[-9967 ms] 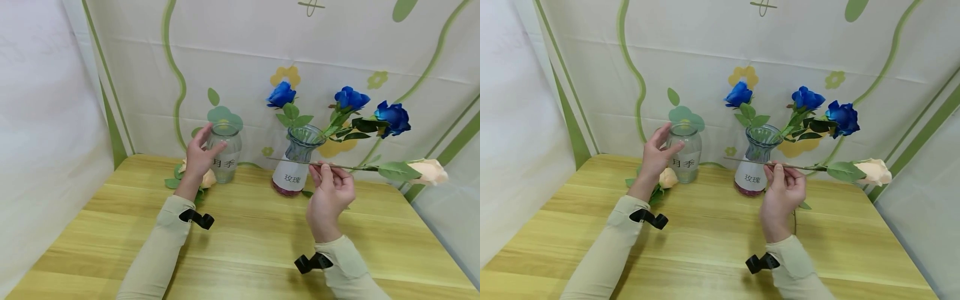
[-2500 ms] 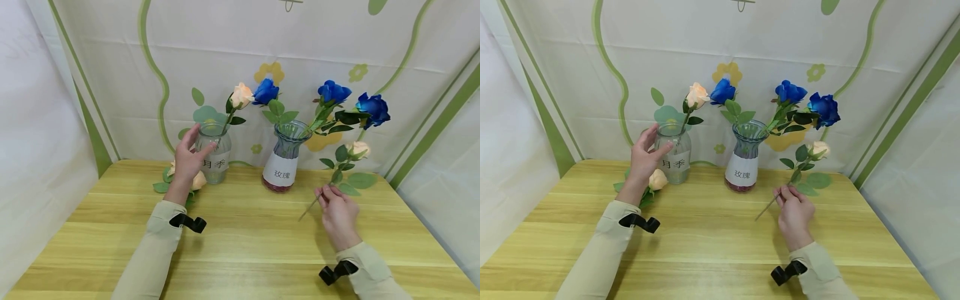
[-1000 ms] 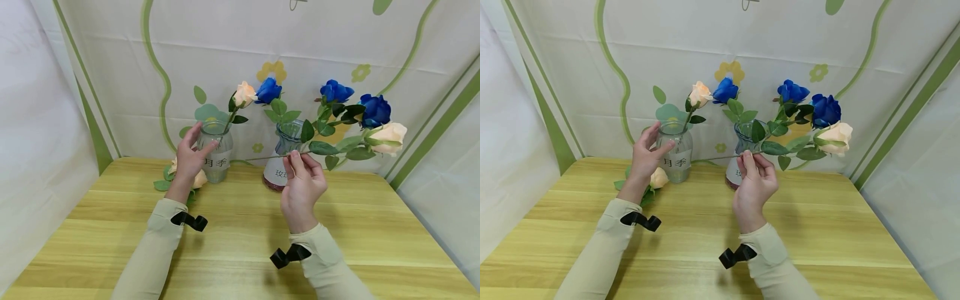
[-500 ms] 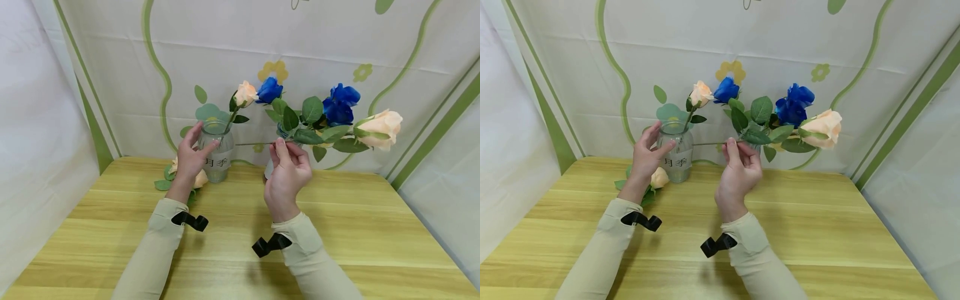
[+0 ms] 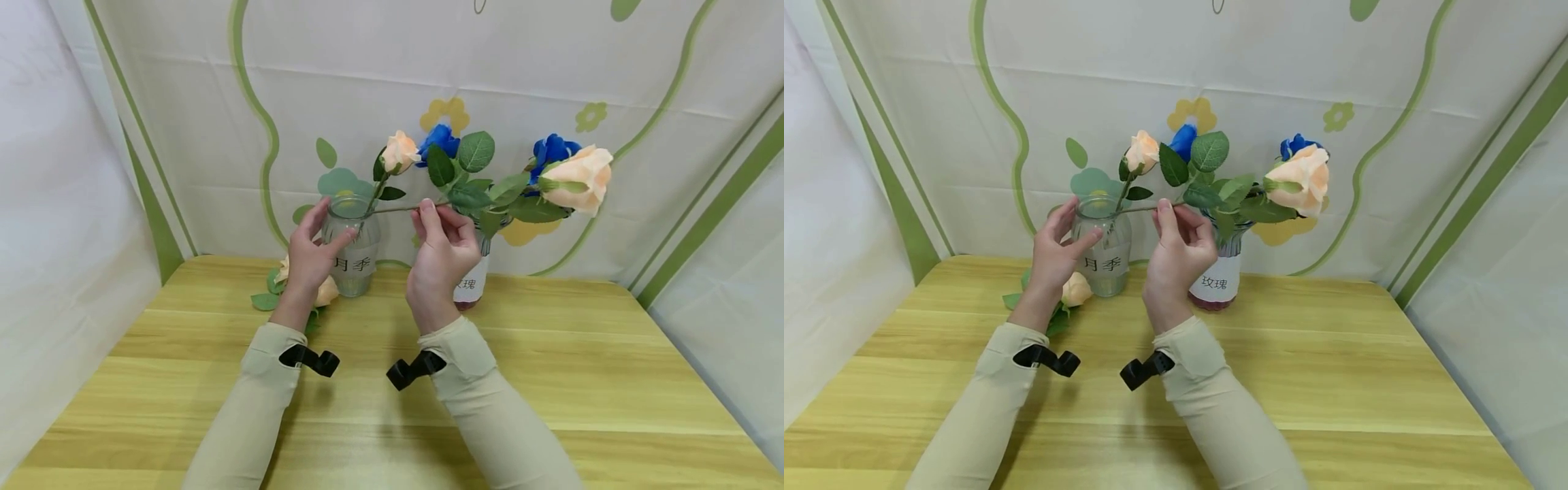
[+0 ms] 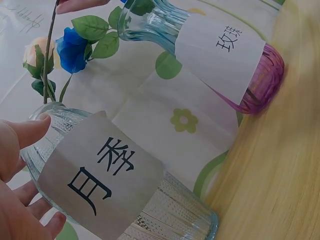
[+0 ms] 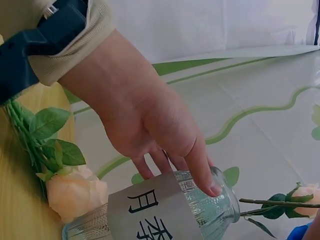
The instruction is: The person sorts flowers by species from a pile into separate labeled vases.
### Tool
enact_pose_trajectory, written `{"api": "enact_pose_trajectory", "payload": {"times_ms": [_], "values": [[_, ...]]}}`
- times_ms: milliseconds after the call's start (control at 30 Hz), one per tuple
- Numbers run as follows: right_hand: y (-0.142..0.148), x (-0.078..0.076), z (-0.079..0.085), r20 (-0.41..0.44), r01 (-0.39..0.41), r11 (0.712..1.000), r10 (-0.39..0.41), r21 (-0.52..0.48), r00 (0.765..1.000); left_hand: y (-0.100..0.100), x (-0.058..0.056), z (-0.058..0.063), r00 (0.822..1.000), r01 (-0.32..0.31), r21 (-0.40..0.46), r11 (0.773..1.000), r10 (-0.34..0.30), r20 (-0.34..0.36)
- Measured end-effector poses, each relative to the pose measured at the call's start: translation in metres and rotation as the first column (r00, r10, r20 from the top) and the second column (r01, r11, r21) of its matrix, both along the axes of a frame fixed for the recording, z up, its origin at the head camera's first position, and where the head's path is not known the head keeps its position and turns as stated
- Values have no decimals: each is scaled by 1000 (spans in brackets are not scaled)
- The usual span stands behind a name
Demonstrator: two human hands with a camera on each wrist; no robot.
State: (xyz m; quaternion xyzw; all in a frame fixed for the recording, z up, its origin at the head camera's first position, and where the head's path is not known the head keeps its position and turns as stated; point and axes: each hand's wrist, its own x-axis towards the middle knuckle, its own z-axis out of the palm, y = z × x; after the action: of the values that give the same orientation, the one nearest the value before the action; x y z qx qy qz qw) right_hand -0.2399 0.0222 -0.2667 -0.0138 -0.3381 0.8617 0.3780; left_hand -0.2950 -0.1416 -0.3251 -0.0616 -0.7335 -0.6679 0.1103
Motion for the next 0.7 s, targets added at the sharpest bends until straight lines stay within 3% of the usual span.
{"api": "enact_pose_trajectory", "payload": {"times_ms": [333, 700], "values": [[-8, -25, 2, 27, -17, 997, 15, 78, 1000, 2, 1, 1, 1000, 5, 21, 1000, -5, 3], [-21, -47, -6, 148, -47, 987, 24, 155, 989, 2, 2, 2, 1000, -4, 8, 1000, 4, -3]]}}
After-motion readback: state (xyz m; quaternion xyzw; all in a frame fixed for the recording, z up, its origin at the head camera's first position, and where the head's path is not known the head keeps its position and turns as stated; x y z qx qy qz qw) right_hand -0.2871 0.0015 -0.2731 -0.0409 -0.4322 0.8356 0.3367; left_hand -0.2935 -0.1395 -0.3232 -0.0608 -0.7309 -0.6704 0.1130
